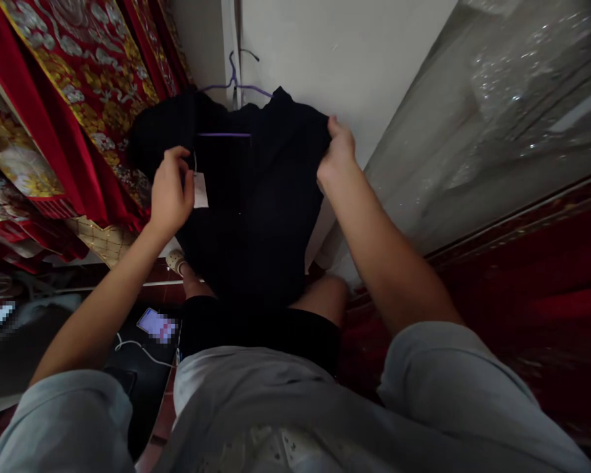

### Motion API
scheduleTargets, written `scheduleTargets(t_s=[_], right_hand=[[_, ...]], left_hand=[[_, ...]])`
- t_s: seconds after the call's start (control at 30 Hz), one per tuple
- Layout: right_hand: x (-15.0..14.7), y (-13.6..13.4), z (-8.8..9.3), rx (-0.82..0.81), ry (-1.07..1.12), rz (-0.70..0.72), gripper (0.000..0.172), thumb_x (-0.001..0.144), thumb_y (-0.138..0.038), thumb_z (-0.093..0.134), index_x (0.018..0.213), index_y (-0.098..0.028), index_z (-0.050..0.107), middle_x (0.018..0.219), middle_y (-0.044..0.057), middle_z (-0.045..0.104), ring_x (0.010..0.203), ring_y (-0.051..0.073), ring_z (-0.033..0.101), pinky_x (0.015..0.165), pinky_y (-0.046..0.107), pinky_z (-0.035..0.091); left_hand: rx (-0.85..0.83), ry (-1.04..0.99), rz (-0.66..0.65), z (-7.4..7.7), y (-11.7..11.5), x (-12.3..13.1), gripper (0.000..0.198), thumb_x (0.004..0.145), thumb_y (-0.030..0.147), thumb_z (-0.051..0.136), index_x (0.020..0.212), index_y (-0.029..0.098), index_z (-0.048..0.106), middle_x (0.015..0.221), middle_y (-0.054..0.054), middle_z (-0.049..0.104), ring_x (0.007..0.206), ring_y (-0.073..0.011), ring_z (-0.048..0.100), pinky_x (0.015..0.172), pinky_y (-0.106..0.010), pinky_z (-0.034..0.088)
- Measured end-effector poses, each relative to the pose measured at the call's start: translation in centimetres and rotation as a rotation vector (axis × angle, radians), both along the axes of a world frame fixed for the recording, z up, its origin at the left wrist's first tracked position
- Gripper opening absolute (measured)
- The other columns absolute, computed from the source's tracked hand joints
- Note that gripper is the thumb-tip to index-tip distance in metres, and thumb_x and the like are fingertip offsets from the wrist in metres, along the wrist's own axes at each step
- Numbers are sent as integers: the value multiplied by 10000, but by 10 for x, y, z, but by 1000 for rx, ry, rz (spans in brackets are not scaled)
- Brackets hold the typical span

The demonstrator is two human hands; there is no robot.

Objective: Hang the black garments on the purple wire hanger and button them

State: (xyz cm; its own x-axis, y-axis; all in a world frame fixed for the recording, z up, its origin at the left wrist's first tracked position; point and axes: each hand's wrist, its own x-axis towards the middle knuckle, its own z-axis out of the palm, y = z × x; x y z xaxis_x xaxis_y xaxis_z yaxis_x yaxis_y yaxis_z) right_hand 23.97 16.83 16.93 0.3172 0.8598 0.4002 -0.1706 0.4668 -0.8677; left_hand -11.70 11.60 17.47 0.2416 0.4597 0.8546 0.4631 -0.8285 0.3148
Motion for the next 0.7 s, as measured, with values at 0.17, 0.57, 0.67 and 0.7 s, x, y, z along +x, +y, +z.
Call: scheduleTargets(t_s=[0.17,0.57,0.67,0.7], right_hand=[[-2,-48,-22,-115,298,21,383,1032,-546,453,1007,-233,671,1038,67,750,1272,210,618,1127,474,483],[6,-62,-43,-120,-478,-185,761,951,-813,325,1276,-248,718,1173,151,742,1313,370,604,1089,620,468],[8,-65,-46,-109,-493,-209,799,957,-817,267,1284,-245,718,1161,149,743,1288,357,622,1086,612,470],[9,-65,-47,-91,-518,-215,811,957,-821,250,1283,-245,719,1168,148,741,1280,348,629,1086,600,473]], left_hand=[[-153,-306,51,-64,33,4,362,908,364,745,1144,210,518,1139,-105,615,1094,-251,635,1020,-446,527],[-710,-380,-328,-107,-2,77,313,684,226,919,853,160,663,843,-79,694,816,-227,687,736,-343,577],[-648,-533,-121,-112,1,90,303,784,262,845,666,159,585,666,-21,588,648,-143,555,600,-250,453],[-635,-587,-63,-114,-2,92,333,819,269,810,633,164,555,630,-2,541,615,-126,503,576,-239,412]])
